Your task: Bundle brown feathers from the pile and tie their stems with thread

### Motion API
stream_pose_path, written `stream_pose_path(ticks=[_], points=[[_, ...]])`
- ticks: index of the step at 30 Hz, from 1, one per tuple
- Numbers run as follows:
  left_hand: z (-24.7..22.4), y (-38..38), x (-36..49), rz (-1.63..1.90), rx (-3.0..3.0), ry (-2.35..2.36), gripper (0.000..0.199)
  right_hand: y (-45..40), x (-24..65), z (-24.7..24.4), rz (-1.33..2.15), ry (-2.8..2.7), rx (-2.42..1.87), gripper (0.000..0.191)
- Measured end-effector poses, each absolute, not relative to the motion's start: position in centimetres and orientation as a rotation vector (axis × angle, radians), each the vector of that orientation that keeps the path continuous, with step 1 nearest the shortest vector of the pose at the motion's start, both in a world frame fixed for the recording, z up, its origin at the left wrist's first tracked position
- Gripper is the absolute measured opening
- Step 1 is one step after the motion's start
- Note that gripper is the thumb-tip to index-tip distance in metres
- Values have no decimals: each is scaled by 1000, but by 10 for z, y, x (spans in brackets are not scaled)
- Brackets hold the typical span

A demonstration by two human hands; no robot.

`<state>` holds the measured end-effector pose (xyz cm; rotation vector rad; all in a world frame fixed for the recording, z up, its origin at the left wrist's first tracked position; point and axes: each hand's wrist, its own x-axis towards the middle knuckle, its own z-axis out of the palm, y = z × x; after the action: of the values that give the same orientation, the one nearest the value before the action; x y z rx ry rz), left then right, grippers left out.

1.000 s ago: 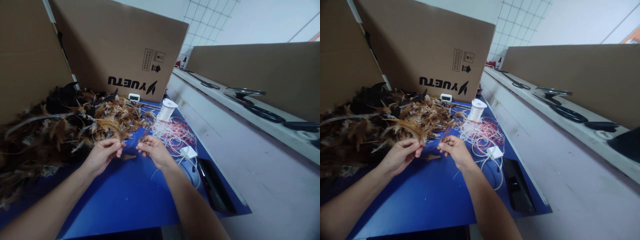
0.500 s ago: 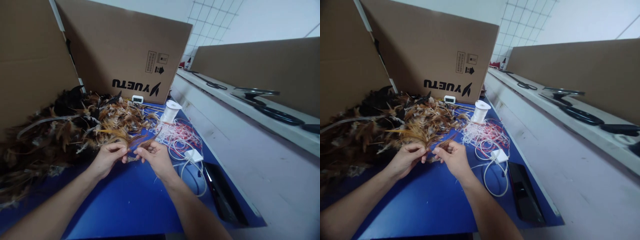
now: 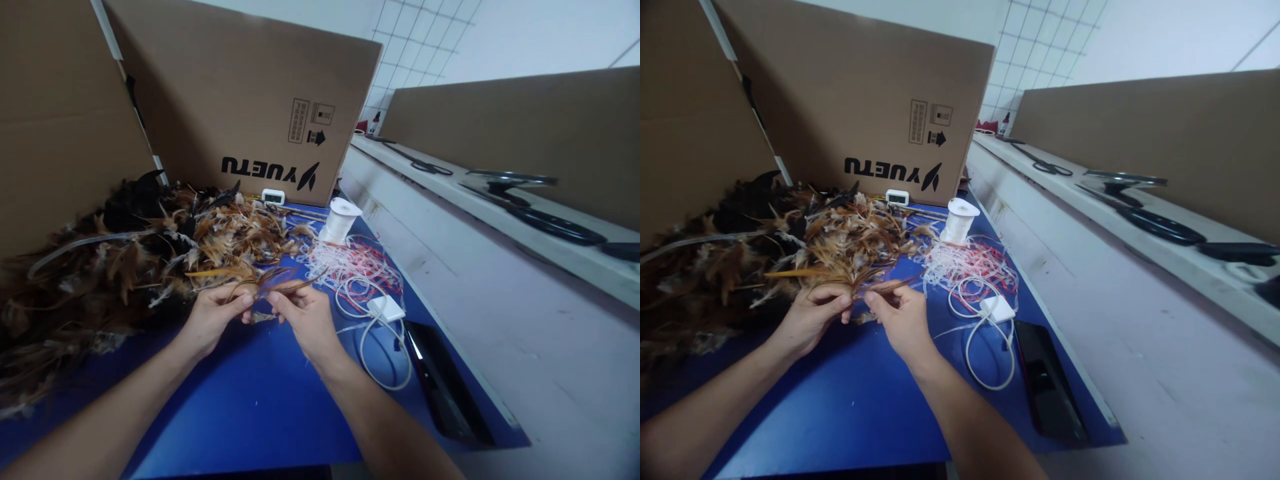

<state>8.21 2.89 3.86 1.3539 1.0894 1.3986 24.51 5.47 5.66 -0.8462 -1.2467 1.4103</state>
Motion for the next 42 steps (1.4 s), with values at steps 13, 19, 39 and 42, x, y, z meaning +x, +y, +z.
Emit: stream_pose_path(ticks=[13,19,39,42], points=[[36,27,82,1427,1691,1189,22,51,240,63,1458,-1247,-804,27],[35,26,83,1446,1688,1185,16,50,241,65,1441,-1297,-788,29],[43,25,86,1548,1695,1270,16,48,238,57,1365,-1252,-930,12],[45,24,87,1513,1718,1280,22,49,237,56,1361,-1224,-948,12]])
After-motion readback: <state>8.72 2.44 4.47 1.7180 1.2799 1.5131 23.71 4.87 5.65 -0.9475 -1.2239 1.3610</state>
